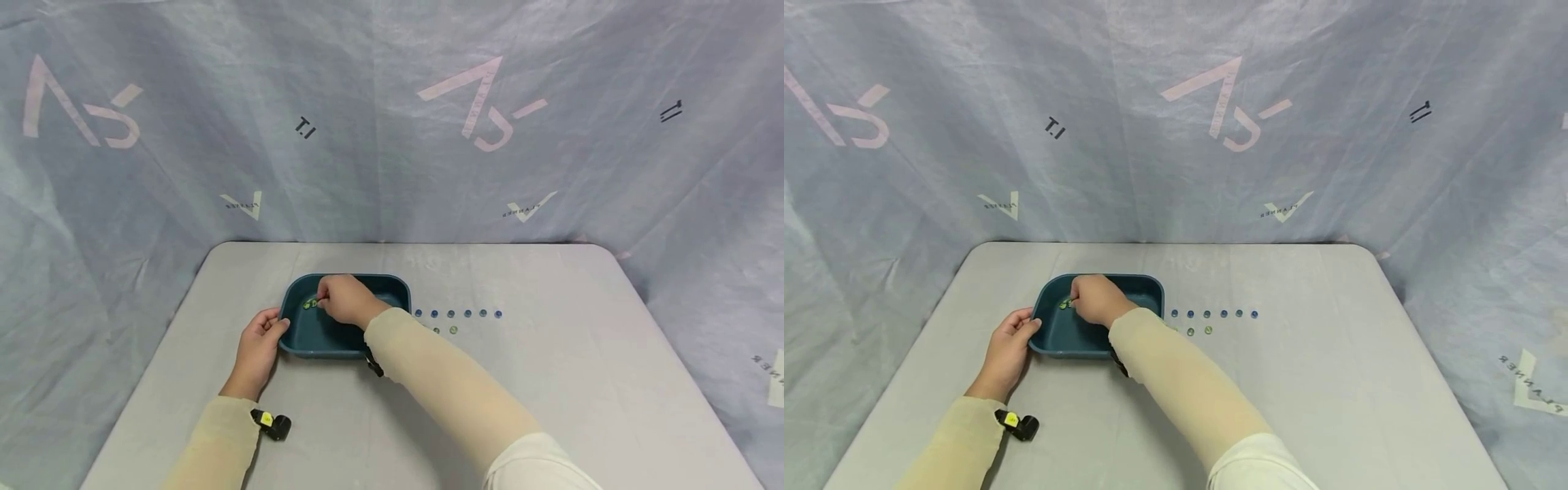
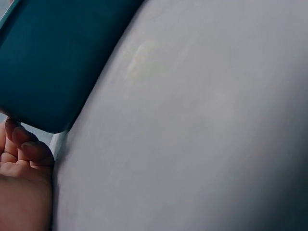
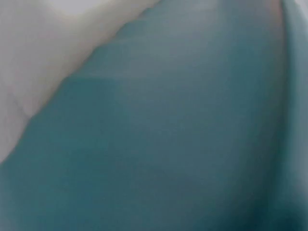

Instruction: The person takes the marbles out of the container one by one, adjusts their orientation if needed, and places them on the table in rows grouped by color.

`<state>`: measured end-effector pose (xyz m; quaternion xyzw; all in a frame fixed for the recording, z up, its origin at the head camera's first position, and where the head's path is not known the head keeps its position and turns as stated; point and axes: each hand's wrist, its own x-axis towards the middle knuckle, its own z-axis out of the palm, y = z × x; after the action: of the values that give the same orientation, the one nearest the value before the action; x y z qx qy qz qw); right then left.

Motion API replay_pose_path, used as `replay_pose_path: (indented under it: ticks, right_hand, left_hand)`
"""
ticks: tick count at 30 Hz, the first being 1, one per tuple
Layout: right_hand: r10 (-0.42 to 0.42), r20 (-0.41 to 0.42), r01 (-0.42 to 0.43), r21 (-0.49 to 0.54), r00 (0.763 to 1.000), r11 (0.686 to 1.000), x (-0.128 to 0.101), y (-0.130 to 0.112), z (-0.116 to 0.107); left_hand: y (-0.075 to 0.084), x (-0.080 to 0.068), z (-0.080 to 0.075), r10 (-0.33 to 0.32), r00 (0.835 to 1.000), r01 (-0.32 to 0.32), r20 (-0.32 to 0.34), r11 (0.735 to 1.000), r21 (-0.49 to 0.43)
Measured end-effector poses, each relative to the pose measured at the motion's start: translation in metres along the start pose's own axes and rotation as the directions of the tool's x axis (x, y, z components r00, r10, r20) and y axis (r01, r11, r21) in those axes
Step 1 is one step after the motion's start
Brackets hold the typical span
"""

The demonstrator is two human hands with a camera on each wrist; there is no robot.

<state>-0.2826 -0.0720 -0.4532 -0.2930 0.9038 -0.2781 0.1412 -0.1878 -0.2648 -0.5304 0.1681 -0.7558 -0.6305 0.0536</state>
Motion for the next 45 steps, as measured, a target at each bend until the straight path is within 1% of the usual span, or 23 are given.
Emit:
replay_pose_path:
  ticks: [4, 6, 14, 22, 27, 33, 38, 42, 45]
  right_hand:
    - [0.002, -0.023, 0.001, 0.131, 1.0, 0.991, -0.009, 0.001, -0.007]
    - [-0.004, -0.032, 0.009, 0.179, 0.999, 0.984, -0.013, 0.001, -0.012]
    - [0.0, -0.067, 0.021, 0.306, 0.998, 0.952, -0.03, 0.001, -0.029]
    - [-0.001, -0.138, 0.053, 0.378, 0.99, 0.924, -0.054, 0.006, -0.037]
    - [0.003, -0.163, 0.068, 0.428, 0.987, 0.901, -0.068, 0.014, -0.04]
    - [0.015, -0.199, 0.085, 0.483, 0.98, 0.872, -0.085, 0.024, -0.043]
    - [0.045, -0.234, 0.081, 0.503, 0.971, 0.861, -0.101, 0.037, -0.046]
    - [0.072, -0.255, 0.068, 0.502, 0.964, 0.862, -0.115, 0.048, -0.049]
    - [0.096, -0.264, 0.056, 0.517, 0.96, 0.854, -0.125, 0.057, -0.052]
  left_hand:
    - [0.002, -0.001, 0.001, 0.012, 1.0, -0.012, 0.0, 1.0, -0.002]
    - [0.002, -0.001, 0.001, 0.017, 1.0, -0.017, -0.001, 1.0, 0.005]
    - [0.005, -0.003, 0.001, 0.015, 1.0, -0.015, -0.003, 1.0, 0.009]
    - [0.005, -0.004, 0.0, 0.008, 1.0, -0.008, -0.011, 1.0, 0.013]
    - [0.004, -0.003, 0.0, 0.01, 1.0, -0.009, -0.012, 1.0, 0.025]
    - [0.003, -0.003, -0.001, 0.008, 1.0, -0.008, -0.012, 1.0, 0.006]
    - [0.001, -0.001, 0.0, -0.008, 1.0, 0.008, -0.005, 1.0, -0.005]
    - [0.002, -0.002, 0.0, -0.006, 1.0, 0.006, -0.004, 1.0, -0.013]
    - [0.004, -0.003, -0.001, -0.003, 1.0, 0.003, -0.002, 1.0, -0.01]
